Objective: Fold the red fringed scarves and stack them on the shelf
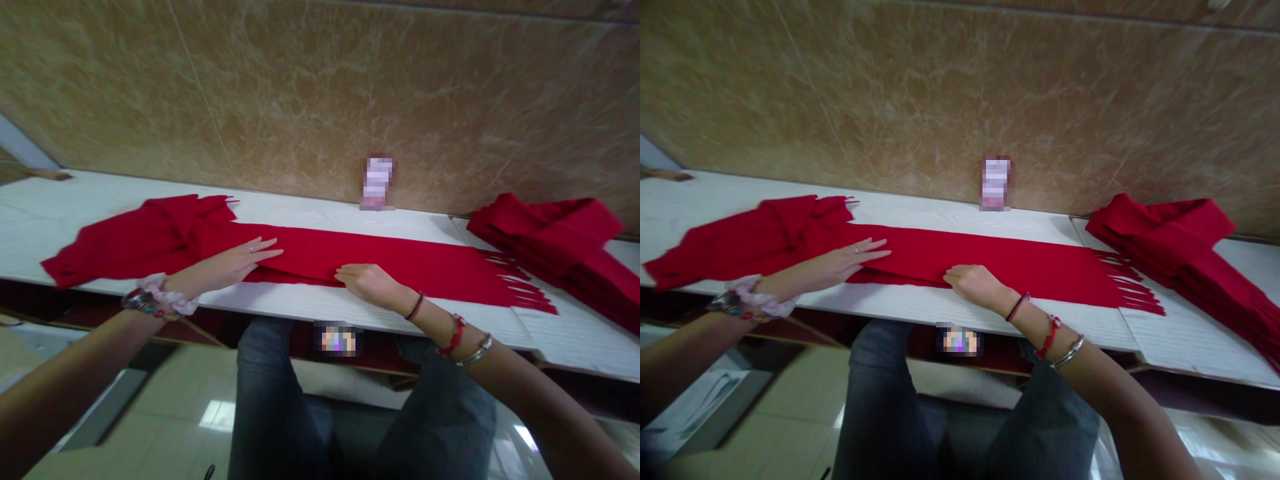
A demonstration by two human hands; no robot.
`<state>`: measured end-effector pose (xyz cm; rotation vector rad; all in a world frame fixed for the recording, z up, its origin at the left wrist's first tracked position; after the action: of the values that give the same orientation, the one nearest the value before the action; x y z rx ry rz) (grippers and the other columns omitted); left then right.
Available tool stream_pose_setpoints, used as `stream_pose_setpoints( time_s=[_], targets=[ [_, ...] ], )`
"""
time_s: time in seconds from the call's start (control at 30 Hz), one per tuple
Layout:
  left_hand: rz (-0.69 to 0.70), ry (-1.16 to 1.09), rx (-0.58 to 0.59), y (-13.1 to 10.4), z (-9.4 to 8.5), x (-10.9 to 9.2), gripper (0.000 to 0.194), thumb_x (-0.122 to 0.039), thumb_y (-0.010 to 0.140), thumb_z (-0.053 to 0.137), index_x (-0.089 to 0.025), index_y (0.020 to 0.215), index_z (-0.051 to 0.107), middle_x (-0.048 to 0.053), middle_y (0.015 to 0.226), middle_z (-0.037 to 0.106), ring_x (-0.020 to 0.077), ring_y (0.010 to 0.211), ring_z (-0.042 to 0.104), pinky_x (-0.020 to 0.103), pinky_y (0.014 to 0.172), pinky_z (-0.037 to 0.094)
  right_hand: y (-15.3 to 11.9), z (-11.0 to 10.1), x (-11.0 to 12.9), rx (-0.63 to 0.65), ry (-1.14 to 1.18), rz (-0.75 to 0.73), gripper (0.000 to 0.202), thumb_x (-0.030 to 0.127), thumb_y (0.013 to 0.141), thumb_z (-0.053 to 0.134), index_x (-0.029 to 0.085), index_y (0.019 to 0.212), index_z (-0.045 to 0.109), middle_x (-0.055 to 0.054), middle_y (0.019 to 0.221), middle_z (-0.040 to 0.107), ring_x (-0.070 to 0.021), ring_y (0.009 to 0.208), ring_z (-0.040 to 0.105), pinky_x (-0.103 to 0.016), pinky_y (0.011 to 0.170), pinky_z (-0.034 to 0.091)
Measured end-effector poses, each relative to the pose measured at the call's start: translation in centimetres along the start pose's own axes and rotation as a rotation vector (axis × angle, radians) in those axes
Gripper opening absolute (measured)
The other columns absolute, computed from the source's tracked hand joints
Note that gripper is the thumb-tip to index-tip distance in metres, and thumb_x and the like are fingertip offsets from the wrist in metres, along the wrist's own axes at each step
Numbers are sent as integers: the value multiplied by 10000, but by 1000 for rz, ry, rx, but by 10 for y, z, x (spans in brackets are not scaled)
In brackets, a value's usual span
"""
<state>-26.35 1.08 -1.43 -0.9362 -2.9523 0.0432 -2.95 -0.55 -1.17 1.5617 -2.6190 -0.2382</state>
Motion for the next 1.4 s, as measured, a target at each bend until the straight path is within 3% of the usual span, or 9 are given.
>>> stream_pose_setpoints(
  time_s=[0.2, 0.33, 0.57, 0.67, 0.8, 1.03, 1.17, 1.27, 1.4],
  targets=[
    [-150, -11, 184, -18, 36, 11, 478, -383, 964, 203, -389, 1442, 229, -36, 1551, 129, 316, 1424, 71, 606, 1092, 119, -11, 6, -5, -53, 71, -52, 357, 151, 930, 391, 122, 1212, 606, -127, 1285, 581, -191, 1212, 522, -355, 1030, 423],
    [-174, -98, 237, -14, 28, 16, 499, -502, 939, 231, -407, 1428, 253, -57, 1554, 103, 322, 1424, 16, 609, 1097, 80, -16, 11, -9, -26, 165, -55, 375, 196, 946, 373, 150, 1263, 567, -109, 1348, 529, -180, 1289, 436, -395, 1098, 325],
    [-251, -80, -50, 48, -14, -17, 514, -448, 964, 116, -357, 1447, 267, -36, 1564, 106, 290, 1430, 53, 572, 1115, 108, -6, 9, -7, 89, 159, 63, 522, 429, 970, 276, 196, 1432, 340, -84, 1522, 259, -250, 1416, 150, -551, 1123, 142],
    [-222, -64, -40, 77, -2, -34, 514, -466, 959, 169, -360, 1460, 217, -23, 1565, 95, 316, 1427, 43, 609, 1093, 121, -2, 15, -6, 155, 127, 142, 571, 475, 961, 251, 191, 1455, 289, -91, 1531, 218, -287, 1417, 125, -596, 1107, 126],
    [-254, -73, 37, 90, 19, -32, 551, -495, 943, 220, -336, 1470, 193, 1, 1562, 112, 332, 1422, 66, 607, 1090, 134, -3, 19, -8, 192, 133, 137, 593, 496, 957, 236, 181, 1457, 283, -92, 1528, 229, -277, 1413, 155, -575, 1116, 134],
    [-301, -48, 48, 107, 7, -29, 517, -426, 938, 249, -312, 1439, 308, 29, 1552, 177, 338, 1414, 120, 616, 1082, 146, 35, -3, -57, -20, 99, 481, 575, 403, 965, 268, 93, 1449, 274, -155, 1524, 229, -297, 1408, 176, -581, 1098, 199],
    [-414, -31, -42, 115, 7, -24, 523, -402, 956, 194, -274, 1455, 281, 67, 1549, 182, 342, 1401, 175, 587, 1072, 214, 50, 16, -67, 44, 53, 554, 529, 356, 960, 291, 115, 1430, 320, -141, 1518, 254, -292, 1399, 210, -587, 1094, 204],
    [-437, -21, -29, 114, 15, -21, 535, -420, 954, 207, -274, 1467, 245, 59, 1545, 201, 330, 1400, 187, 554, 1084, 216, 32, 28, -80, 76, 43, 550, 505, 326, 955, 287, 146, 1424, 339, -120, 1510, 280, -268, 1386, 256, -574, 1087, 233],
    [-426, -23, -14, 111, 17, -17, 542, -426, 952, 191, -269, 1468, 246, 52, 1546, 198, 326, 1401, 185, 540, 1086, 219, -30, 25, -124, 56, -63, 626, 497, 287, 944, 307, 122, 1409, 368, -157, 1484, 317, -300, 1355, 319, -579, 1053, 288]
  ],
)
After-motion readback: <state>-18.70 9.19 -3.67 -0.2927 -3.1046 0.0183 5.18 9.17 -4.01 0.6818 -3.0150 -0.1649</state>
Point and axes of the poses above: each hand's wrist, its own y-axis towards the middle knuckle, its own z-axis out of the palm, x = y × z, the point moved 7 cm from there along y, towards the middle knuckle
